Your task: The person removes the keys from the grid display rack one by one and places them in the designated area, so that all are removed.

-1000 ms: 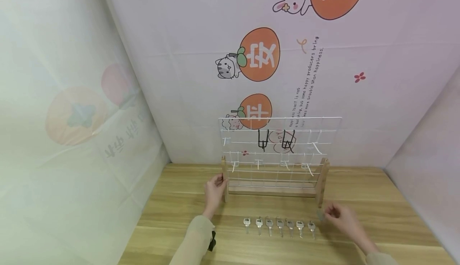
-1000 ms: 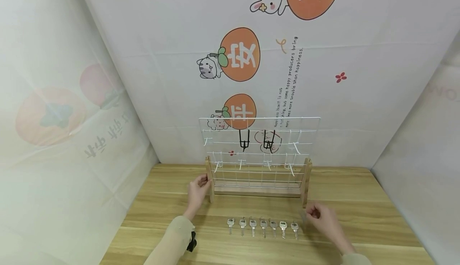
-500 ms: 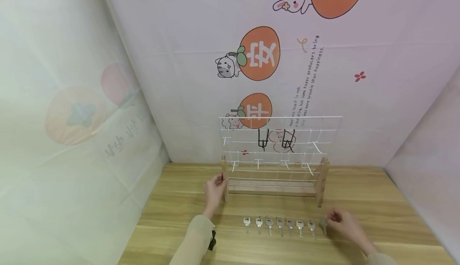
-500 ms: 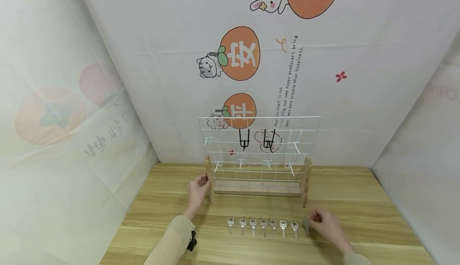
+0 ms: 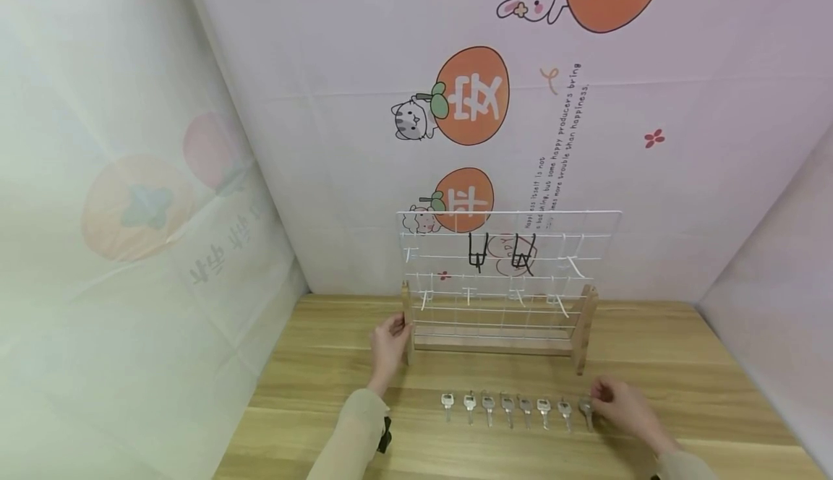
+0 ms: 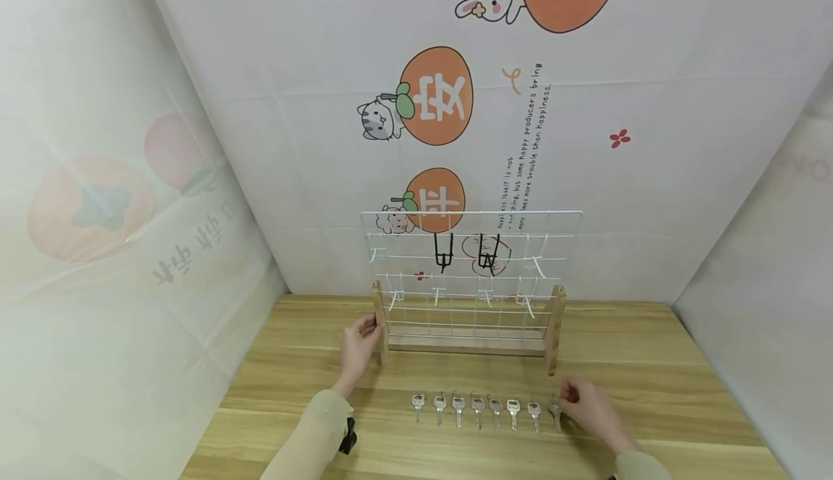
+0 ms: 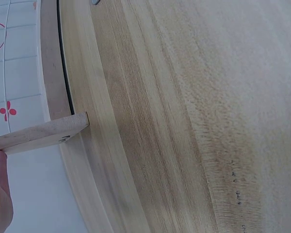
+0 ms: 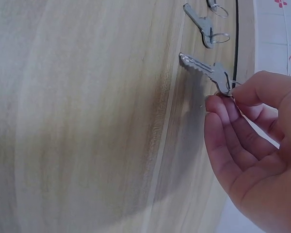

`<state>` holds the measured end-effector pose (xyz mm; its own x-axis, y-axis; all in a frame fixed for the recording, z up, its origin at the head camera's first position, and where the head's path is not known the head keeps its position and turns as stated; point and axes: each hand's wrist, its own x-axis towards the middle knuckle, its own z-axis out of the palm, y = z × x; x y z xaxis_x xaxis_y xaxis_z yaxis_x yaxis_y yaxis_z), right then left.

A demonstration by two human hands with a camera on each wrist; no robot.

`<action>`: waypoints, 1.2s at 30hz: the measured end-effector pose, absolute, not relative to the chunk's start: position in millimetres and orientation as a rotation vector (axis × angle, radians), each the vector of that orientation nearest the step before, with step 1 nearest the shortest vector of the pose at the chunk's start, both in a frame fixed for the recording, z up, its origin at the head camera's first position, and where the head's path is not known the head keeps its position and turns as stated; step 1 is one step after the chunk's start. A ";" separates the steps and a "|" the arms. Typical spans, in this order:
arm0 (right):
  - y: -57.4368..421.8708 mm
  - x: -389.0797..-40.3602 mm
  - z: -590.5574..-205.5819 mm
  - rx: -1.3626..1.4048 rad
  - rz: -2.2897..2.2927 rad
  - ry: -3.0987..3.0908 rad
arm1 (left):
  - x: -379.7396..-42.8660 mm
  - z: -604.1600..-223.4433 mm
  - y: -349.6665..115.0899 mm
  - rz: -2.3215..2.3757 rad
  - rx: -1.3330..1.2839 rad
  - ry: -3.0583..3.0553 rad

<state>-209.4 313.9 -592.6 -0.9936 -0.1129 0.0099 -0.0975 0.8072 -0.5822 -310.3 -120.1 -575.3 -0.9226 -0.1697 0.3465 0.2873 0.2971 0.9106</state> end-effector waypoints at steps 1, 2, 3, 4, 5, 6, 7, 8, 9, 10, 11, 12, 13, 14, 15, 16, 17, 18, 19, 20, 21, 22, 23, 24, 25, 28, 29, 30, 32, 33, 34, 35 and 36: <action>313.3 -209.8 -592.1 -0.174 -0.945 2.960 | -310.2 -574.9 -120.0 -1.655 -0.109 -2.195; 312.9 -210.0 -591.8 -0.176 -0.941 2.956 | -310.6 -574.9 -120.0 -1.653 -0.109 -2.194; 312.5 -210.2 -591.7 -0.182 -0.934 2.956 | -310.6 -574.6 -119.9 -1.651 -0.109 -2.193; 312.3 -210.4 -591.8 -0.182 -0.927 2.960 | -310.5 -574.4 -119.9 -1.651 -0.110 -2.193; 312.0 -210.5 -591.8 -0.179 -0.929 2.960 | -310.4 -573.9 -119.7 -1.650 -0.106 -2.194; 312.0 -210.4 -592.1 -0.179 -0.930 2.960 | -310.4 -573.8 -119.7 -1.650 -0.106 -2.194; 312.1 -210.5 -592.7 -0.184 -0.931 2.962 | -310.3 -573.5 -119.7 -1.653 -0.103 -2.195; 312.3 -210.5 -593.2 -0.187 -0.933 2.965 | -310.2 -573.4 -119.7 -1.655 -0.099 -2.194; 312.3 -210.6 -593.7 -0.188 -0.938 2.967 | -310.1 -573.2 -119.7 -1.653 -0.098 -2.194; 312.5 -210.7 -594.4 -0.197 -0.939 2.975 | -309.9 -573.0 -119.7 -1.655 -0.096 -2.195; 312.7 -210.8 -595.0 -0.203 -0.943 2.982 | -310.3 -573.5 -119.8 -1.649 -0.096 -2.196; 312.9 -211.0 -595.7 -0.207 -0.946 2.988 | -310.1 -573.5 -119.8 -1.647 -0.096 -2.198; 313.0 -211.2 -596.3 -0.209 -0.946 2.996 | -310.4 -573.6 -119.9 -1.644 -0.097 -2.198; 313.1 -211.3 -596.9 -0.211 -0.947 2.998 | -310.3 -573.7 -119.8 -1.636 -0.099 -2.199; 313.2 -211.7 -597.5 -0.210 -0.946 3.002 | -310.4 -573.6 -119.8 -1.633 -0.099 -2.201; 313.2 -212.1 -597.9 -0.208 -0.945 3.004 | -310.6 -573.6 -119.9 -1.636 -0.098 -2.202; 313.1 -212.4 -598.4 -0.199 -0.950 3.000 | -310.8 -573.8 -120.0 -1.634 -0.098 -2.202; 312.8 -212.7 -598.8 -0.190 -0.948 2.998 | -310.4 -573.3 -119.9 -1.639 -0.093 -2.203; 312.5 -213.2 -599.3 -0.179 -0.945 2.996 | -310.6 -573.6 -119.9 -1.637 -0.094 -2.201; 312.3 -213.5 -599.7 -0.172 -0.941 2.991 | -310.4 -573.7 -119.8 -1.636 -0.092 -2.201; 311.9 -214.0 -600.3 -0.160 -0.941 2.989 | -310.6 -573.9 -119.9 -1.640 -0.089 -2.199; 311.6 -214.3 -600.7 -0.153 -0.934 2.989 | -310.7 -574.0 -119.9 -1.642 -0.087 -2.197; 311.3 -214.6 -601.2 -0.145 -0.927 2.990 | -310.8 -574.1 -119.7 -1.638 -0.086 -2.198; 311.1 -214.7 -601.6 -0.143 -0.918 2.991 | -310.9 -574.2 -119.5 -1.636 -0.084 -2.199; 310.8 -214.8 -602.2 -0.132 -0.917 2.991 | -311.3 -574.3 -119.5 -1.635 -0.085 -2.199; 310.7 -214.4 -603.3 -0.140 -0.905 2.994 | -312.1 -574.5 -119.4 -1.641 -0.084 -2.200; 310.5 -214.1 -603.4 -0.133 -0.913 2.989 | -312.1 -574.6 -119.4 -1.644 -0.082 -2.202; 310.5 -213.7 -603.2 -0.142 -0.919 2.985 | -312.2 -574.8 -119.4 -1.647 -0.083 -2.203; 310.1 -213.0 -602.7 -0.137 -0.933 2.971 | -312.2 -575.1 -119.5 -1.651 -0.081 -2.202; 309.7 -212.6 -602.3 -0.132 -0.941 2.966 | -312.1 -575.1 -119.5 -1.651 -0.079 -2.203; 309.4 -212.1 -602.0 -0.131 -0.943 2.964 | -311.9 -575.0 -119.5 -1.650 -0.077 -2.204; 308.9 -211.6 -601.5 -0.124 -0.951 2.958 | -311.8 -574.9 -119.5 -1.650 -0.078 -2.202; 308.4 -211.1 -601.1 -0.126 -0.952 2.956 | -311.8 -575.1 -119.7 -1.650 -0.081 -2.200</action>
<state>-211.1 308.4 -601.1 -0.9962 -0.0871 -0.0071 -0.0666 0.8093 -0.5836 -311.8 -119.7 -575.1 -0.9230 -0.1828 0.3386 0.2737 0.3064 0.9117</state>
